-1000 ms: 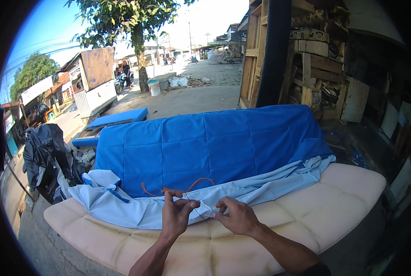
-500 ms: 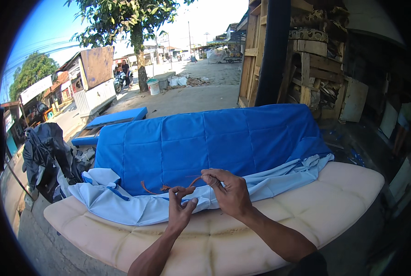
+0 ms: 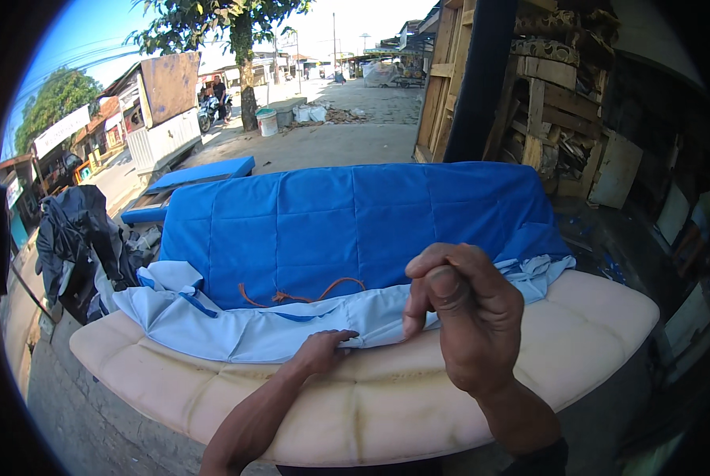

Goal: The person sews a fabric cover onto a foam cushion using a needle and thread, pushing the needle and pulling the thread through the material to secure the upholstery.

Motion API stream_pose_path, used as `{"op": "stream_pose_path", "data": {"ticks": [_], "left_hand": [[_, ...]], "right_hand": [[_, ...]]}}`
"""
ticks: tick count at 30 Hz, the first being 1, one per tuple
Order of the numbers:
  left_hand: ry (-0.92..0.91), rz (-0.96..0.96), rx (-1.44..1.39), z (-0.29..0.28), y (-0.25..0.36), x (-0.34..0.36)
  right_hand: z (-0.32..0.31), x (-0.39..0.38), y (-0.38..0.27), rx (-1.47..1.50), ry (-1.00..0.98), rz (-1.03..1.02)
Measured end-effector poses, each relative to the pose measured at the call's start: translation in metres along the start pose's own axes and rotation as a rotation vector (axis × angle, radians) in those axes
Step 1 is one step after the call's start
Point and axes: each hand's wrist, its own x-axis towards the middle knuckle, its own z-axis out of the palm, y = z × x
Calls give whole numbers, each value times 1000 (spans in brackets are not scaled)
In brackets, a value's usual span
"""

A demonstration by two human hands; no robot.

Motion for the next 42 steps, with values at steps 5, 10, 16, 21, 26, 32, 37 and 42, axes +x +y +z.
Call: {"op": "stream_pose_path", "data": {"ticks": [5, 10, 16, 21, 26, 32, 37, 42], "left_hand": [[-173, -30, 55, 3, -11, 2], [-201, -13, 8, -2, -13, 1], [-250, -13, 31, -8, -10, 5], [-270, -24, 42, -6, -9, 8], [-251, 40, 41, 2, -21, 11], [-233, -150, 426, -36, 25, -36], [116, 117, 385, -68, 161, -181], [492, 71, 536, -22, 158, -188]], "right_hand": [[-1, -41, 118, -149, -125, 479], [-8, -67, 146, -297, -204, 668], [-7, -68, 144, -379, -242, 655], [-10, -67, 140, -390, -212, 638], [-8, -94, 160, -438, -311, 687], [-9, -118, 177, -591, -539, 593], [-21, -94, 177, -659, -559, 724], [-4, -66, 184, -673, -597, 674]]}}
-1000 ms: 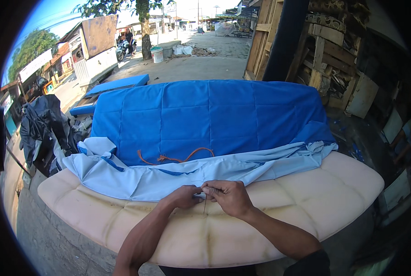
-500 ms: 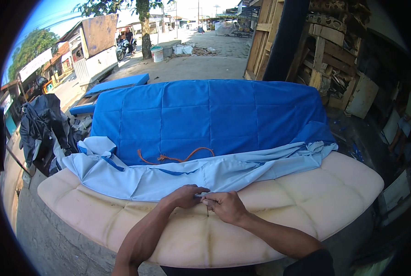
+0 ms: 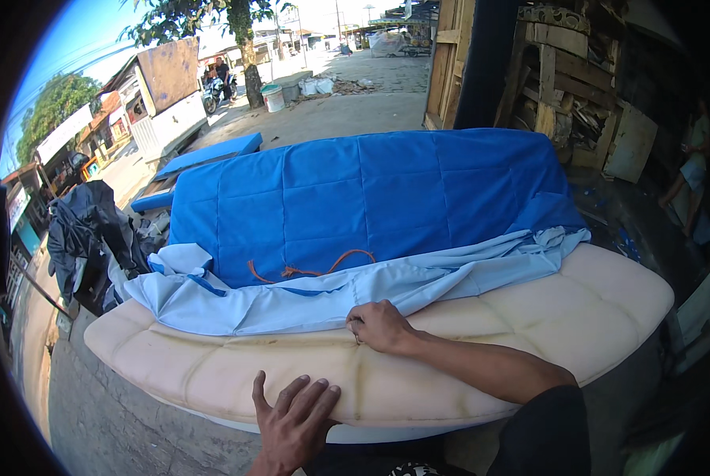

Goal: The person sews a fabric cover onto a foam cushion using a needle and thread, pushing the needle and pulling the thread through the material to secure the upholstery.

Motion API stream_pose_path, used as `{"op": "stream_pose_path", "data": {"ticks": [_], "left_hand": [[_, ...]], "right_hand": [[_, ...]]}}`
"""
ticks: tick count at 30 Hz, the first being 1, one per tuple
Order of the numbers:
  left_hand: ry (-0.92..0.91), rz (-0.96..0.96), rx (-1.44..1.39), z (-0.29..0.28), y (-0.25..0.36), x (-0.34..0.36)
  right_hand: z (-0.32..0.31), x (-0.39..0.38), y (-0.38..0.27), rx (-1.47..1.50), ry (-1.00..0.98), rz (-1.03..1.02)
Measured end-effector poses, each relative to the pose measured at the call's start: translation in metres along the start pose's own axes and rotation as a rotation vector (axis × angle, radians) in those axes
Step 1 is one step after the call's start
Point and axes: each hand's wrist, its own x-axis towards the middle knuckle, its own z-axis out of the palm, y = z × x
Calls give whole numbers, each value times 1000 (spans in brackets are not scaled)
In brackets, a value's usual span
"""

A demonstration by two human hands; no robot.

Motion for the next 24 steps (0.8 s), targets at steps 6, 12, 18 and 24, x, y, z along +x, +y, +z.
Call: {"op": "stream_pose_path", "data": {"ticks": [6, 12, 18, 24], "left_hand": [[367, 42, 53, 26, -24, 82], [403, 37, 65, 32, -26, 98], [455, 29, 76, 37, -30, 100], [419, 9, 93, 24, -44, 114]], "right_hand": [[-64, 54, 5, 208, -28, 182], [-46, 57, 21, -186, -249, 70], [-81, 38, -6, -272, 87, -109], [-92, -108, -129, -265, -212, -339]]}}
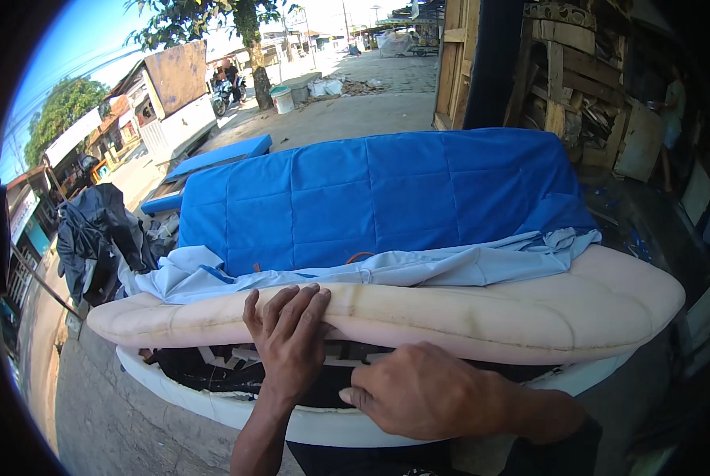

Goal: The person sews a fabric cover onto a foam cushion using a needle and thread, pushing the needle and pulling the thread through the material to secure the upholstery.

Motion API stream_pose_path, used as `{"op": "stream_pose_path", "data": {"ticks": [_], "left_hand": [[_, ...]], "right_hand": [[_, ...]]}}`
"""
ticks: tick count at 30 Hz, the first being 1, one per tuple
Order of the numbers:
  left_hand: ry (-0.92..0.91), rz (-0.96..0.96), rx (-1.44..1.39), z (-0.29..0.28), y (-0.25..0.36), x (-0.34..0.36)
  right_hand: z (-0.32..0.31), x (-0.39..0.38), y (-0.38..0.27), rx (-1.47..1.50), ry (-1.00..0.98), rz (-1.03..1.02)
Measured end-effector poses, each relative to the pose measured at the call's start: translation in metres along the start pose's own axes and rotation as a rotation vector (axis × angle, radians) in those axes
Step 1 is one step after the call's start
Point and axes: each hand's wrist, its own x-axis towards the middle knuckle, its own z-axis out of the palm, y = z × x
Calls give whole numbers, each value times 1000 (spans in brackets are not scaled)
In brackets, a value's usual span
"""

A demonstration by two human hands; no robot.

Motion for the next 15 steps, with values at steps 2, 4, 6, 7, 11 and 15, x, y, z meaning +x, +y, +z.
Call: {"op": "stream_pose_path", "data": {"ticks": [2, 4, 6, 7, 11, 15], "left_hand": [[-10, 2, 4, 6, -4, 11], [6, -9, 0, 12, -4, 15], [23, -3, -72, 18, 7, 25], [22, 3, -67, 19, 4, 26], [29, -12, -51, 22, -6, 34], [75, -27, 52, 28, -19, 39]], "right_hand": [[69, 13, 27, 1, -214, 272], [152, 41, 91, 138, 350, 364], [197, 68, 155, 292, 812, 361], [197, 73, 151, 298, 817, 358], [201, 45, 132, 619, 666, 514], [188, -50, 62, 795, 50, 608]]}}
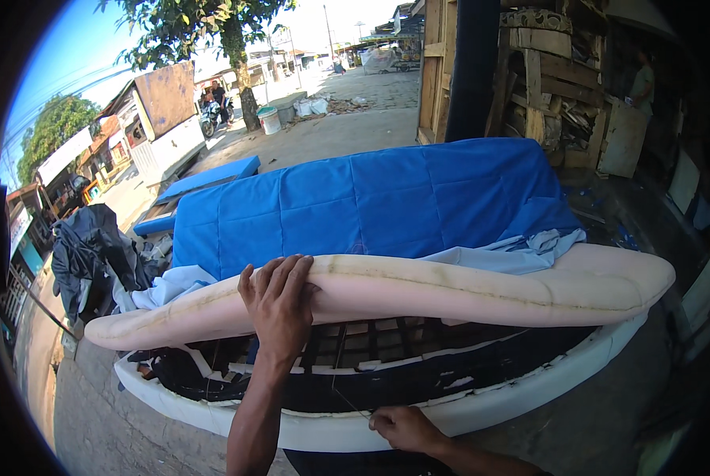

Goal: The person sews a fabric cover onto a foam cushion using a needle and thread, pushing the needle and pulling the thread through the material to secure the upholstery.

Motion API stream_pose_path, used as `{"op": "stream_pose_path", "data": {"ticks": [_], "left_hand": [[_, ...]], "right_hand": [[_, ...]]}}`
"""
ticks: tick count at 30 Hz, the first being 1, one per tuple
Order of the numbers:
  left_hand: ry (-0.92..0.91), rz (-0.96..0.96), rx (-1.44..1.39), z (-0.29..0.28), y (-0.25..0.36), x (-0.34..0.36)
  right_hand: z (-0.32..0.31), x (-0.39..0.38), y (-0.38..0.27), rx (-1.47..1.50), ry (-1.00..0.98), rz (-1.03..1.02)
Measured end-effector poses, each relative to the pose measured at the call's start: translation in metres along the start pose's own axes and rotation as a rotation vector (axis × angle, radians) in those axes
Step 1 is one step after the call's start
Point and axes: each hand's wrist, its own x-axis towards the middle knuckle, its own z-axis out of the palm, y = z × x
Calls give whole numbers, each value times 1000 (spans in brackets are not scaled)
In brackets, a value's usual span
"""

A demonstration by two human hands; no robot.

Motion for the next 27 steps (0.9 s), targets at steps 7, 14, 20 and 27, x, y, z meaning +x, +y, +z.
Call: {"op": "stream_pose_path", "data": {"ticks": [7, 14, 20, 27], "left_hand": [[186, -54, -24, -11, 18, 5], [188, -150, -132, 1, 37, -47], [-176, -900, -796, 51, 77, -149], [-517, -1433, -1730, 48, 52, -128]], "right_hand": [[-81, -149, 7, -465, -27, 62], [-98, -24, -89, -327, 758, -1002], [-104, 16, -101, -393, 803, -1026], [-111, 14, -102, -462, 797, -1006]]}}
